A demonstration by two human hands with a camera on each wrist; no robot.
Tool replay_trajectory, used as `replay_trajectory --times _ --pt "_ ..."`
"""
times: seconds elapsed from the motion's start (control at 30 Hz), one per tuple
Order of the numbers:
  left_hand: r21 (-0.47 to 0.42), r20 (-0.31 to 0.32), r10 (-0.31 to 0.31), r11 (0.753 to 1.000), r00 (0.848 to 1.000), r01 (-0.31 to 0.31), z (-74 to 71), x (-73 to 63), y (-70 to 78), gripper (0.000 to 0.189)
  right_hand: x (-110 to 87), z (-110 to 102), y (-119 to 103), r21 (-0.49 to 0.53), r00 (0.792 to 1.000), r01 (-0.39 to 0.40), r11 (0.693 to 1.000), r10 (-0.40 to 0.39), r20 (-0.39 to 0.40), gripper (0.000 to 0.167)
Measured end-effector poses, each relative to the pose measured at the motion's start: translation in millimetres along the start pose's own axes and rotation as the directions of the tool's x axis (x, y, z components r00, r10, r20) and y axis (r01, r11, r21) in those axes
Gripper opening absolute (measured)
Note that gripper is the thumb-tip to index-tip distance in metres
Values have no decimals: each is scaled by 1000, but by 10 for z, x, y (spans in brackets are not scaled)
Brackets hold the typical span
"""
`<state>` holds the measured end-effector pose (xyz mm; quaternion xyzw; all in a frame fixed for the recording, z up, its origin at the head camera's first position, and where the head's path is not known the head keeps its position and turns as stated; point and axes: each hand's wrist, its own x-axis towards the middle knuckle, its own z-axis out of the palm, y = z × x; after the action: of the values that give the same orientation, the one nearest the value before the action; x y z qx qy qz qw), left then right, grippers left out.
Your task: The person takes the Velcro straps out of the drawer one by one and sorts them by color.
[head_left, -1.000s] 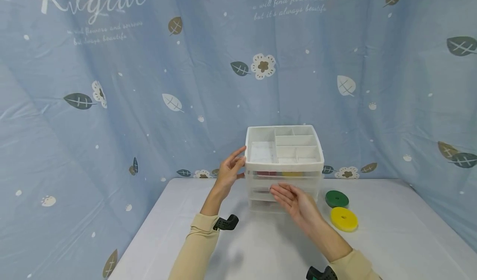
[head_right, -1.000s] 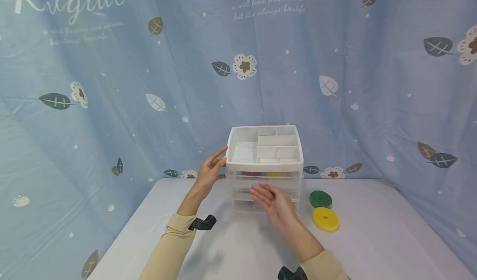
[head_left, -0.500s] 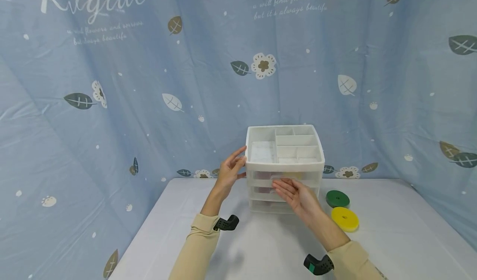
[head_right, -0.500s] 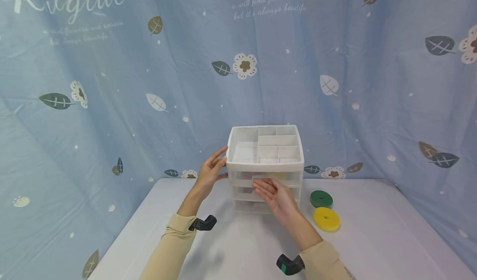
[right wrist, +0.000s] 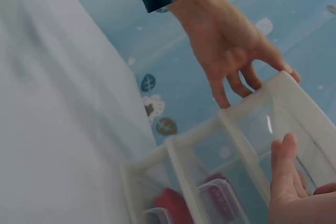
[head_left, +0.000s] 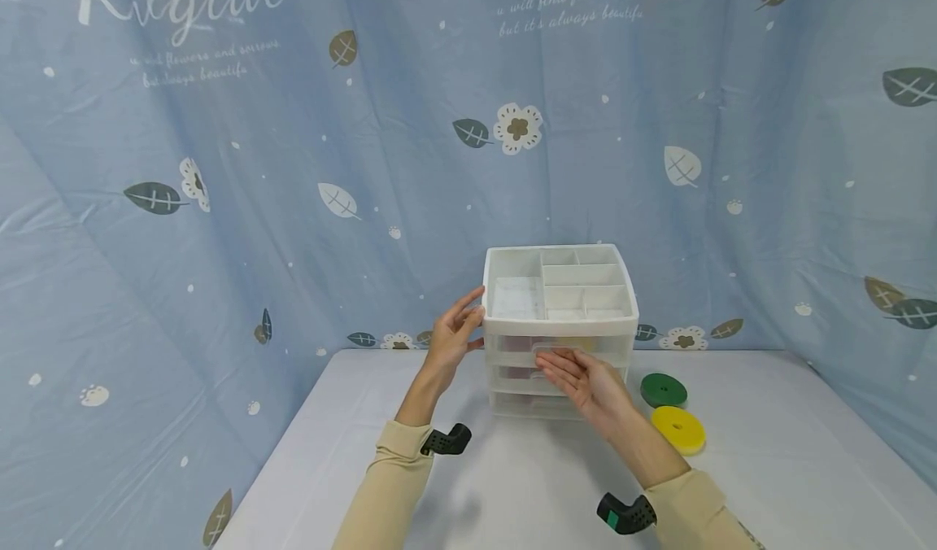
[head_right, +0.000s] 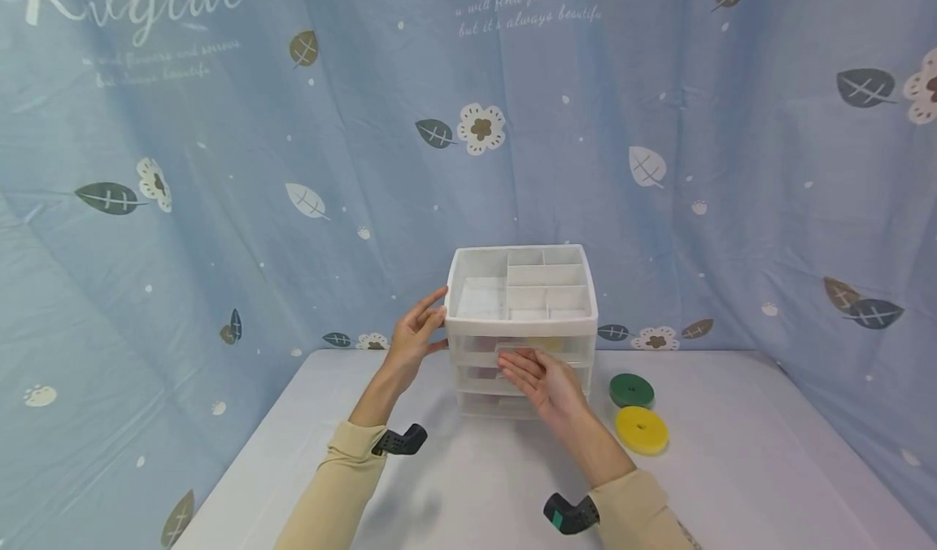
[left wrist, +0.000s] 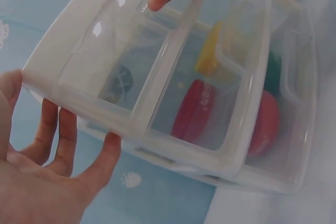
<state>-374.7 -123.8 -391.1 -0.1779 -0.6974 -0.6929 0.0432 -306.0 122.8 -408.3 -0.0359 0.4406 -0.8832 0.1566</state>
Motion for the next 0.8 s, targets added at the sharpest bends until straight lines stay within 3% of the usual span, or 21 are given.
replay_trajectory --times 0.37,0.8 --pt "1 -46 -7 1000 999 7 31 -8 -8 42 -9 -46 77 -26 999 16 1000 -17 -30 50" --pt "7 -79 -10 1000 997 10 51 -1 26 42 17 -285 398 -46 996 -30 998 26 -81 44"
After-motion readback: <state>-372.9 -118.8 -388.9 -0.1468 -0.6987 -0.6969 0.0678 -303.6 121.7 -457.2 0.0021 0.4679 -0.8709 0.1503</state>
